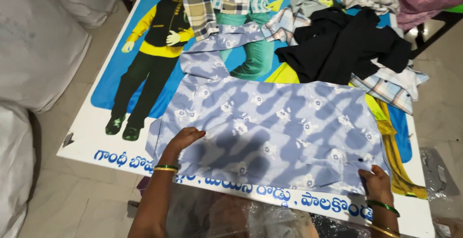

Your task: The person lays a patterned shirt on a printed folding board, folds the sleeves and sides over the board to fold the shirt, then slides the folded shirt off and wraps it in a clear plastic bag, pressing the bagged shirt flat on the board.

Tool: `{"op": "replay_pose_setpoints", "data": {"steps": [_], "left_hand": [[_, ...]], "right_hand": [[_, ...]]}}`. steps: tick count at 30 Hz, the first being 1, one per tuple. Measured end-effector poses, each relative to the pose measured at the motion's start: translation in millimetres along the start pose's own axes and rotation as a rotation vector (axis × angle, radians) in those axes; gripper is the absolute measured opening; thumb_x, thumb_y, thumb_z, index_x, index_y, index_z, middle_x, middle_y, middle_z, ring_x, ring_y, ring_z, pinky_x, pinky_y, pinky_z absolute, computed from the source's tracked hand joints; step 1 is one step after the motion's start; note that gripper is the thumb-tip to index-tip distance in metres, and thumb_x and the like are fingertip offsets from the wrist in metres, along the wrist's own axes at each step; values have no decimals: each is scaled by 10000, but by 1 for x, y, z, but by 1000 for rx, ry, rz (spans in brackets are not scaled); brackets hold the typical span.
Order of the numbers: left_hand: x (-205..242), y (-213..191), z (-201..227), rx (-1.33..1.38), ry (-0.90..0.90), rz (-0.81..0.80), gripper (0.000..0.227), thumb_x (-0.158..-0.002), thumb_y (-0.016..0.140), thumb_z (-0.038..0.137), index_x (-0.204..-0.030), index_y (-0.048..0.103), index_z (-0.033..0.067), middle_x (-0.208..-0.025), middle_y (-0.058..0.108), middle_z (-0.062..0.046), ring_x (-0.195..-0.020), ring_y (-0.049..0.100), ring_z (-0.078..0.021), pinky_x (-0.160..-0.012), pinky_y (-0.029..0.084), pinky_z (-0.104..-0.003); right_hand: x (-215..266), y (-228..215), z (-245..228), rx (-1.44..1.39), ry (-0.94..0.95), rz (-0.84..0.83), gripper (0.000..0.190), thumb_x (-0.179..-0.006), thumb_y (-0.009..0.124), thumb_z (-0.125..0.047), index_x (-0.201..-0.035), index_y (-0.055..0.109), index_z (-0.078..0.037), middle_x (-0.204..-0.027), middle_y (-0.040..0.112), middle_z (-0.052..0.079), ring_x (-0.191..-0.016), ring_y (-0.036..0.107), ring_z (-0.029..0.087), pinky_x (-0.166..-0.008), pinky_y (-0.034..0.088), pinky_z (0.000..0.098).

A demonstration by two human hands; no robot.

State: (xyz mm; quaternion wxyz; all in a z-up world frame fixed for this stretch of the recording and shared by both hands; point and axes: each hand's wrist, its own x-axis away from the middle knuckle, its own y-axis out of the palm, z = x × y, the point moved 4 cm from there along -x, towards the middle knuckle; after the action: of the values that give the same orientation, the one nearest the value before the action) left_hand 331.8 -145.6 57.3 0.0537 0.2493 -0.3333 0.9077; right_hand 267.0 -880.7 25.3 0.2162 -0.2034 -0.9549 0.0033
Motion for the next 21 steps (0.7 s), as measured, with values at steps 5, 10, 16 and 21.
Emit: {"op": "replay_pose_setpoints", "data": {"steps": [5,10,16,21], "left_hand": [[7,8,-31,-169,55,-15,418,-766,787,441,-945,754,65,-922,751,-123,-890,716,-265,-807,563,-381],[85,1,16,-320,44,132,487,-751,796,457,-1088,727,112,-1047,741,-112,-1002,701,-287,-854,532,-403],[171,6,46,-542,651,525,1035,-391,915,328,-1345,603,79,-1242,614,-245,-1078,628,-416,-740,482,-531],[157,25,-13,-447,681,595,611,-781,774,77,-1362,590,51,-1046,651,-101,-948,645,-312,-763,483,-449]], "right_hand": [[-17,-16,14,110,3,26,198,-861,684,34,-1059,672,38,-880,685,95,-708,627,167,-638,482,283],[-17,-19,9,167,19,61,184,-840,693,21,-1022,676,33,-844,699,90,-681,633,166,-619,487,275],[-26,-19,13,275,-38,22,127,-850,712,35,-944,649,95,-768,657,111,-612,580,186,-541,433,311],[-12,-14,-17,236,-6,40,74,-873,673,-2,-936,695,-33,-752,641,40,-587,537,129,-525,403,284]]}}
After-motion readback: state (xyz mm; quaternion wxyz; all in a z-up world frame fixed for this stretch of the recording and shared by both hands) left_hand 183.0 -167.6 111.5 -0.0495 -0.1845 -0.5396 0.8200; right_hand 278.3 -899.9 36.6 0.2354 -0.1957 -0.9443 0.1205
